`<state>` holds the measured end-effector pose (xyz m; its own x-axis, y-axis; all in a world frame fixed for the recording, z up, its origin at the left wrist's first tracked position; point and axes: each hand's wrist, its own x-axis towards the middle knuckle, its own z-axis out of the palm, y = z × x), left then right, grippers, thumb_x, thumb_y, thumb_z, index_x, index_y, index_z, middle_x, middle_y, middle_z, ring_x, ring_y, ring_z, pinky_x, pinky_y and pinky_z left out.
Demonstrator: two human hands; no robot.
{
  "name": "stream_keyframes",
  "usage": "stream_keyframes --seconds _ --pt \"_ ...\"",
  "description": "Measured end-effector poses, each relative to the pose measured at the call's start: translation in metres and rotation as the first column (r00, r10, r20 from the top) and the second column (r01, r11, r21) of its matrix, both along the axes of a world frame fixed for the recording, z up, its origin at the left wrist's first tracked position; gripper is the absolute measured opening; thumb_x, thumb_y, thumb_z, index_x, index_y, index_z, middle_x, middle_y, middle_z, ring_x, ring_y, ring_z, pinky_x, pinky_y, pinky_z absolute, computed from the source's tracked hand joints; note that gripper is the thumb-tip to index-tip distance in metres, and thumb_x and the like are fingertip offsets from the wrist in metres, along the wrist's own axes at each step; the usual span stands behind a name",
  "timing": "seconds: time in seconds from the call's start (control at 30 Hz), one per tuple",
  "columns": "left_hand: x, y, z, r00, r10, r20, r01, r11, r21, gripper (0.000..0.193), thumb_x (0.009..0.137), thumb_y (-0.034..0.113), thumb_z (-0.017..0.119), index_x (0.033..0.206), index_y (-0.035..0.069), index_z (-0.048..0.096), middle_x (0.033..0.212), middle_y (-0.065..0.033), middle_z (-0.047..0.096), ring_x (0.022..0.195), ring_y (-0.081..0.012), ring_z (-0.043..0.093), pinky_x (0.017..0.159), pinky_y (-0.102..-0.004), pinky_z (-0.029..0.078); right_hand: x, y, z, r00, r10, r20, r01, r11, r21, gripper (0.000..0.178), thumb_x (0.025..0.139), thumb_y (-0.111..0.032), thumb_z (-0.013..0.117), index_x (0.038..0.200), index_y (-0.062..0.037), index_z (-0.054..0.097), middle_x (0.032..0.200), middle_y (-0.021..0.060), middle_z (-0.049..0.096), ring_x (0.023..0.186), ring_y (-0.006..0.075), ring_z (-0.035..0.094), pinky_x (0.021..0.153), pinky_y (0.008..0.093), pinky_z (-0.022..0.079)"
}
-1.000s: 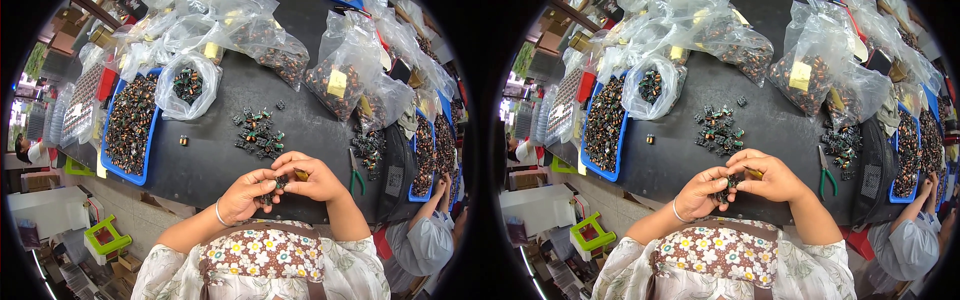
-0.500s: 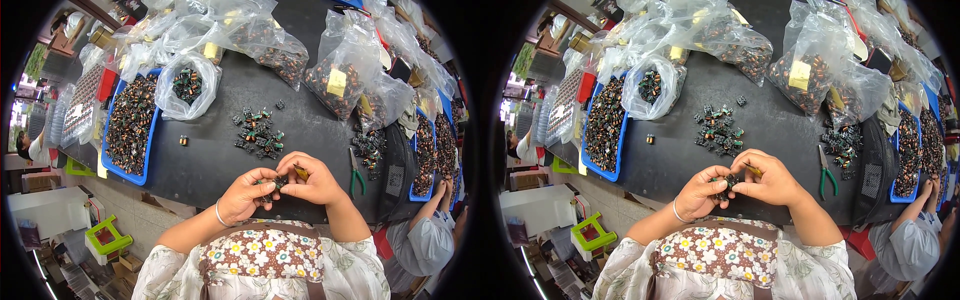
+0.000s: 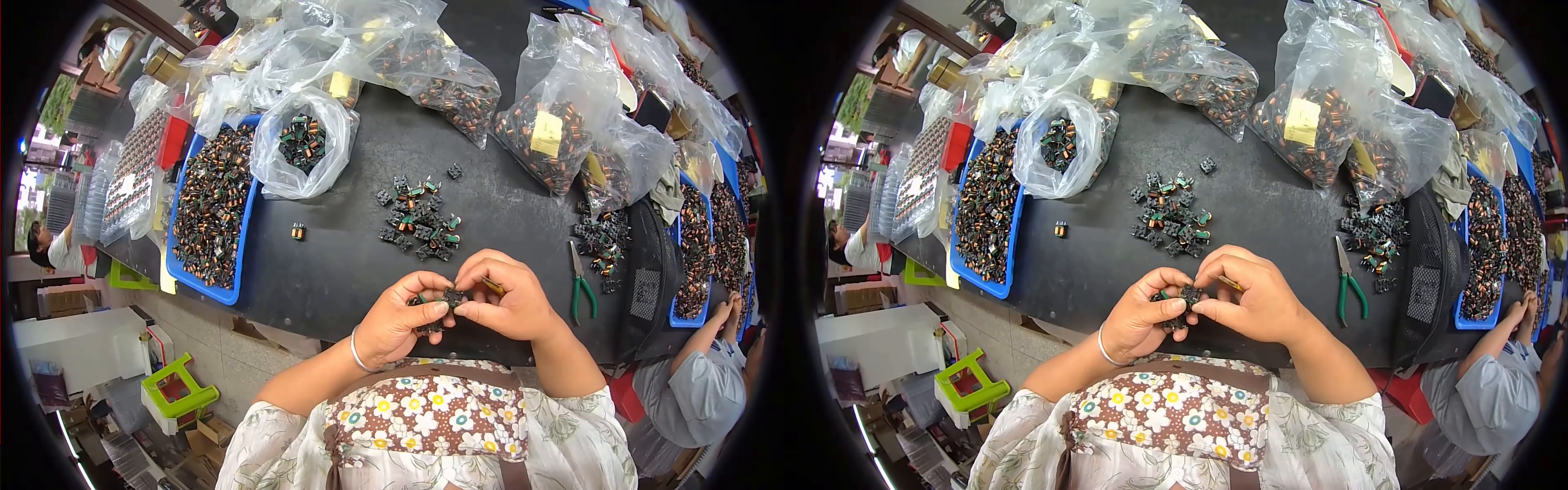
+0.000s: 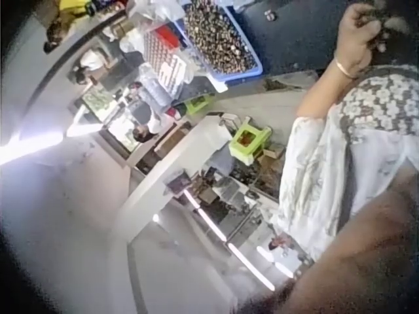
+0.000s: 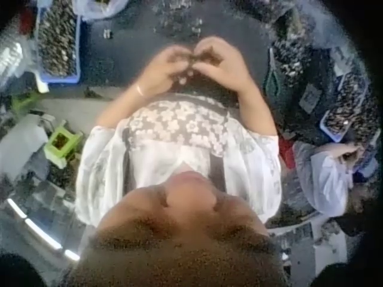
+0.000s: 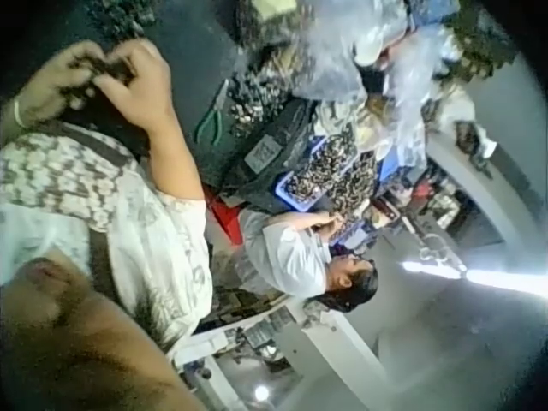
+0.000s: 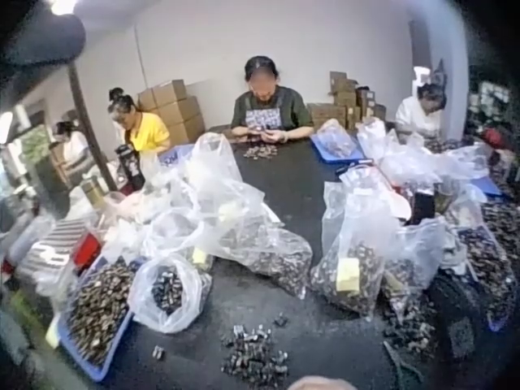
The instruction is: The person assembles and trims leads on small electronic components at a work table, using wire cutters and a utility knife.
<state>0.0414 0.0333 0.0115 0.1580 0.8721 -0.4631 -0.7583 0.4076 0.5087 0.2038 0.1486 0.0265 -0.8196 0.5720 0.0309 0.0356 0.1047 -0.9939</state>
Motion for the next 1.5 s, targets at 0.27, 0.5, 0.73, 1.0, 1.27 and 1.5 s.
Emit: stream_keyframes --seconds 0.27,0.5,0.73,1.0,1.27,1.5 --pt "-0.003 0.001 0.001 1.000 0.007 -0.001 -0.007 1.000 -0.008 0.025 0.084 0.005 0.058 0.107 0.007 0.051 0.090 -0.0038 0.053 0.079 -0.0147 0.057 0.054 -0.0239 0.046 -0.004 0.001 0.002 1.000 -0.004 -0.011 0.004 1.000 0.006 0.018 0.068 0.002 0.068 0.083 0.0008 0.058 0.090 0.0052 0.055 0.061 0.0022 0.048 0.049 0.0154 0.038" --pt "-0.048 0.004 0.015 0.999 0.038 0.004 -0.038 0.999 -0.028 0.017 0.083 0.006 0.058 0.099 0.008 0.054 0.093 -0.0091 0.059 0.072 -0.0148 0.054 0.046 -0.0210 0.039 0.000 -0.002 0.000 0.997 -0.064 0.045 0.067 0.996 -0.055 0.020 0.068 0.004 0.066 0.083 -0.0009 0.055 0.088 0.0039 0.056 0.064 0.0028 0.047 0.052 0.0164 0.037" --pt "-0.134 0.054 0.076 0.782 0.407 -0.473 -0.328 0.913 0.243 0.016 0.080 0.004 0.057 0.096 0.006 0.055 0.090 -0.0066 0.061 0.066 -0.0101 0.056 0.045 -0.0225 0.041 0.001 -0.002 0.002 0.988 -0.096 0.121 0.109 0.988 -0.109 0.021 0.070 0.002 0.067 0.086 -0.0020 0.054 0.085 0.0009 0.055 0.066 0.0027 0.047 0.056 0.0171 0.038" --pt "-0.172 0.106 0.068 -0.659 0.566 -0.496 0.407 0.822 0.397 0.021 0.078 0.005 0.059 0.098 0.000 0.058 0.099 -0.0104 0.062 0.086 -0.0220 0.059 0.076 -0.0302 0.047 0.003 0.006 0.001 0.983 -0.159 0.096 0.173 0.973 -0.151 0.021 0.071 -0.001 0.068 0.089 -0.0019 0.057 0.081 -0.0005 0.054 0.068 0.0037 0.047 0.060 0.0187 0.039" --pt "-0.049 0.032 0.038 0.852 -0.095 -0.515 0.223 0.955 0.193 0.033 0.090 0.016 0.051 0.119 -0.001 0.051 0.112 -0.0145 0.057 0.097 -0.0219 0.060 0.080 -0.0324 0.050 0.010 0.007 -0.002 0.997 -0.076 0.023 0.077 0.995 -0.063 0.020 0.072 -0.008 0.070 0.088 -0.0032 0.060 0.083 0.0018 0.056 0.066 0.0069 0.051 0.058 0.0214 0.042" --pt "-0.001 0.005 0.002 0.991 -0.120 -0.058 0.125 0.987 0.098 0.034 0.091 0.014 0.051 0.121 -0.001 0.048 0.110 -0.0141 0.058 0.098 -0.0226 0.060 0.078 -0.0304 0.053 0.013 -0.005 0.016 0.992 -0.084 0.098 0.036 0.908 0.418 0.030 0.068 -0.012 0.073 0.094 -0.0027 0.060 0.084 0.0093 0.059 0.073 0.0219 0.058 0.062 0.0290 0.047"
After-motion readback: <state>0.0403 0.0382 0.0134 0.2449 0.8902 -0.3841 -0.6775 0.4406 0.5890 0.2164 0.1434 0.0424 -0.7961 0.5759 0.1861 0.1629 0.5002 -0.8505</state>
